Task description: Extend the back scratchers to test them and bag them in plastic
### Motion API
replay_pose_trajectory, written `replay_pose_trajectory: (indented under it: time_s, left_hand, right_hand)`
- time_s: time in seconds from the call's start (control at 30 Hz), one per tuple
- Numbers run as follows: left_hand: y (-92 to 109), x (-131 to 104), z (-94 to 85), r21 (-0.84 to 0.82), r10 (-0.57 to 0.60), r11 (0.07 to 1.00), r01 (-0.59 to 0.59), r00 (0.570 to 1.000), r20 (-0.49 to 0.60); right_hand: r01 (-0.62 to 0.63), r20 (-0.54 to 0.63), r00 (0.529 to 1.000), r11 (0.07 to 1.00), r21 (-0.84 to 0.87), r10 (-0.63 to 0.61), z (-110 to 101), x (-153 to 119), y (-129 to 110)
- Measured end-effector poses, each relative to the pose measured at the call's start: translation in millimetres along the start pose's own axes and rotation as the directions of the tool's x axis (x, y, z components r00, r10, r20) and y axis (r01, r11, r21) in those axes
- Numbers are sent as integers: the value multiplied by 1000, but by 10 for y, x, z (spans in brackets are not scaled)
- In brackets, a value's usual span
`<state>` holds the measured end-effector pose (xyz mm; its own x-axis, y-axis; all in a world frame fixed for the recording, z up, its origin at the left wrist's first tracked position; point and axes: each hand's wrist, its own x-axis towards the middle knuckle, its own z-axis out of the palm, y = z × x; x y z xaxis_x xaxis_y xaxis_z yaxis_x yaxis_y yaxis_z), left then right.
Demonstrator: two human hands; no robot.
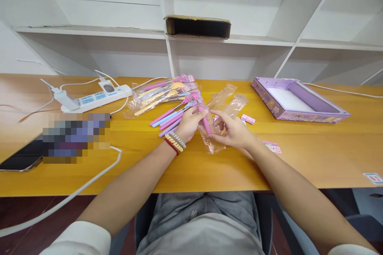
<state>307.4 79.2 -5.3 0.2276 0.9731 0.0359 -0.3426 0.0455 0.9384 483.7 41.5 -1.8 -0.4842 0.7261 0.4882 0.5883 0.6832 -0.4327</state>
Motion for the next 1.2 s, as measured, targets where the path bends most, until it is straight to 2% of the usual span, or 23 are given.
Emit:
replay_pose_trajectory:
  time_s: [0.23, 0.33, 0.43, 0.53, 0.6, 0.83, 1.2]
  left_hand:
    - [-20, -10, 19, 121, -16, 993, 16, 1000, 4]
    - [5, -38, 34, 125, -58, 991, 54, 998, 32]
    - [-1, -60, 37, 153, -147, 980, 127, 981, 123]
    - [-37, -59, 26, 232, -222, 959, 165, 943, 246]
    - [-61, -46, 18, 270, -242, 948, 168, 932, 271]
    - [-42, -40, 54, 278, -305, 927, 250, 936, 177]
    - [63, -67, 49, 265, -445, 883, 387, 868, 218]
  right_hand:
    - [12, 20, 1000, 999, -36, -12, 51, 6, -18]
    - [11, 35, 999, 1000, -24, -11, 47, 11, -16]
    - [25, 92, 995, 1000, 11, -26, 37, 15, -19]
    - [30, 160, 986, 998, 46, -37, 35, 19, -30]
    - [26, 180, 983, 998, 57, -36, 36, 22, -34]
    - [-4, 125, 992, 998, 64, -4, 26, 27, -6]
    - [-203, -5, 979, 970, 137, 205, 0, 43, 58]
